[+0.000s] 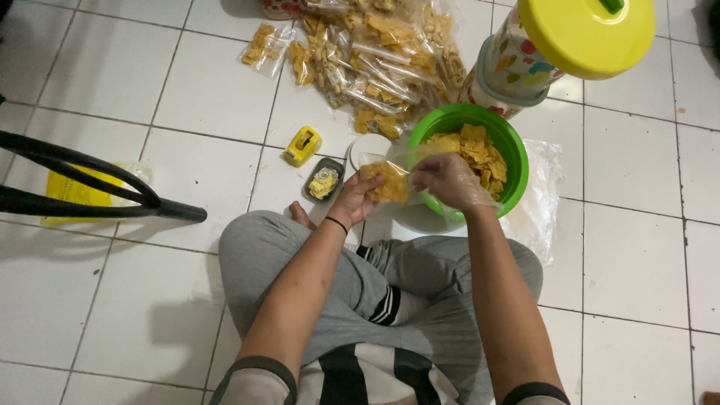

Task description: The person is sitting on the floor, manually picking up chips from a green bowl and placing them into small plastic bags.

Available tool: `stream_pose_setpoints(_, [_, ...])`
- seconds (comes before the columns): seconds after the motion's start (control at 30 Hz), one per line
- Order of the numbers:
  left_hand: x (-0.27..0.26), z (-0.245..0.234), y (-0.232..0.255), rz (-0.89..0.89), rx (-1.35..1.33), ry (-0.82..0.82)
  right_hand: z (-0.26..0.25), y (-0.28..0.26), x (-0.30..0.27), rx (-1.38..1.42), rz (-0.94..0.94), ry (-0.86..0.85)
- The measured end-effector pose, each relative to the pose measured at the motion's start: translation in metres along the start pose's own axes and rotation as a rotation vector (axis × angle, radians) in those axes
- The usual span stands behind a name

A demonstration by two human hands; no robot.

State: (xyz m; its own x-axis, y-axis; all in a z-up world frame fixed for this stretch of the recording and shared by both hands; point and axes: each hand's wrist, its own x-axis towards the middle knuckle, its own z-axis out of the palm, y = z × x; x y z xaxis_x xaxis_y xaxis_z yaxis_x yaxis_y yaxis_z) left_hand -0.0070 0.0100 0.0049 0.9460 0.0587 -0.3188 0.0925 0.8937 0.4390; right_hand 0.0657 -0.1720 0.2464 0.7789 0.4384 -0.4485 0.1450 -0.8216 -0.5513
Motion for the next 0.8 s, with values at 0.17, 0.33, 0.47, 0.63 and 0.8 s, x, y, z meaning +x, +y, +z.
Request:
stream_pose_setpoints(0.17, [-0.026, 0.042, 0.022, -0.007, 0.01, -0.047, -0.026, -0.018, -0.024, -0.099, -0.175, 0.091])
stream_pose_setpoints(0.33, [-0.022, 0.039, 0.021, 0.011, -0.041, -0.06, -0.041, -0.042, -0.046, -0.134, -0.297, 0.036])
stream_pose_setpoints(0.47, [-0.022, 0.037, 0.029, 0.082, -0.046, -0.012, -0.027, -0.027, -0.036, 0.14, -0.545, 0.391])
stream_pose_setpoints(0.63, [-0.02, 0.03, 0.032, 0.177, -0.054, 0.079, 0.011, 0.023, -0.009, 0.452, -0.609, 0.913])
stream_pose_setpoints(0.8, [-0.004, 0.011, 0.024, 0.127, -0.08, 0.114, 0.065, 0.101, 0.019, -0.333, -0.109, 0.316])
